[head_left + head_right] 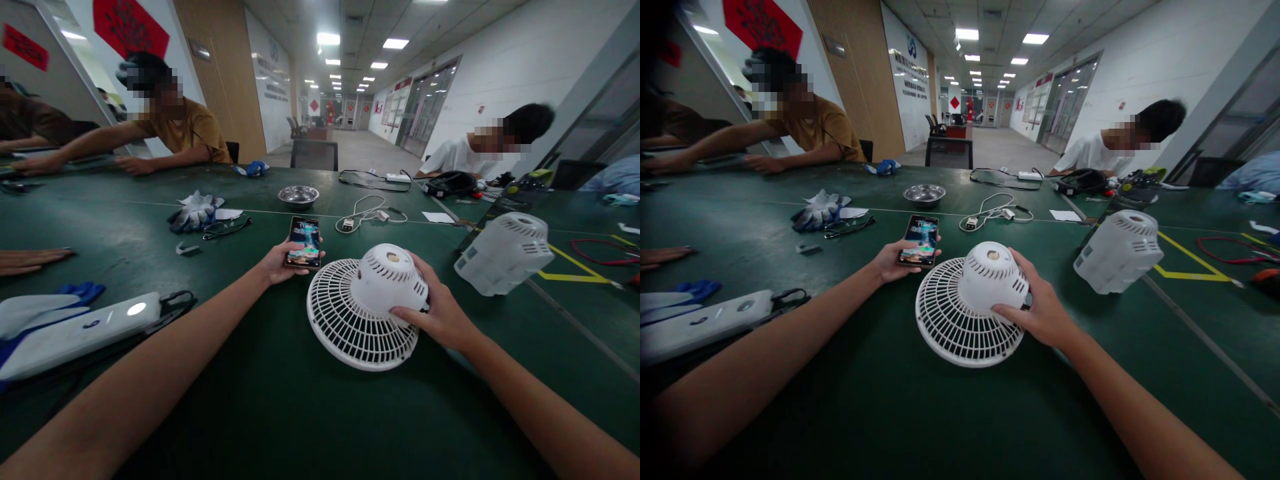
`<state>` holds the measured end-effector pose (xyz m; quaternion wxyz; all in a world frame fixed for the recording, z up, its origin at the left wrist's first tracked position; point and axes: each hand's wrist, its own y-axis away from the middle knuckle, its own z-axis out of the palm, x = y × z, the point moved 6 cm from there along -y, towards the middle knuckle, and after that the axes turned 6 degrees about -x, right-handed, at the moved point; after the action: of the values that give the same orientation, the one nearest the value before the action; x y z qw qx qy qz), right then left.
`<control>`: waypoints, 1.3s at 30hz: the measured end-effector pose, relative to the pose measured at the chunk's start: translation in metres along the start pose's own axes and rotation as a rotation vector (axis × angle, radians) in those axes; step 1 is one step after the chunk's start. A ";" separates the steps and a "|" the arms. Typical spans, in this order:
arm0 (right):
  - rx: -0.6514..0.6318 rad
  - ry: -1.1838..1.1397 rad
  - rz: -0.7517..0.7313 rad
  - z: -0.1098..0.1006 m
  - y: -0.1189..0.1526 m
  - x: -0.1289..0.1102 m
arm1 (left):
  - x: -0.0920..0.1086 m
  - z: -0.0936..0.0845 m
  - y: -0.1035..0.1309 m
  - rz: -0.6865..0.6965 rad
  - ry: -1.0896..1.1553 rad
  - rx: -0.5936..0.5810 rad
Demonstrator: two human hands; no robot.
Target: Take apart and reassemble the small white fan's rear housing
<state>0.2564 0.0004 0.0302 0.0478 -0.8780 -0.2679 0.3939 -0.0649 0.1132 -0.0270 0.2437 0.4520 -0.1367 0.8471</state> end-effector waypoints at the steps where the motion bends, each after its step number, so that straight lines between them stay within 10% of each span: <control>1: -0.002 -0.004 0.001 0.000 0.000 0.000 | 0.000 -0.003 0.000 0.013 -0.020 0.053; 28: 0.004 -0.032 0.017 0.000 0.000 0.001 | 0.012 -0.003 0.004 0.090 -0.091 0.177; 39: -0.001 -0.018 0.020 -0.001 0.000 -0.002 | 0.030 -0.054 0.013 -0.131 -0.047 0.420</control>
<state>0.2556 -0.0009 0.0323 0.0412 -0.8770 -0.2596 0.4022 -0.1234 0.1353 -0.0325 0.1953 0.5203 0.0668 0.8286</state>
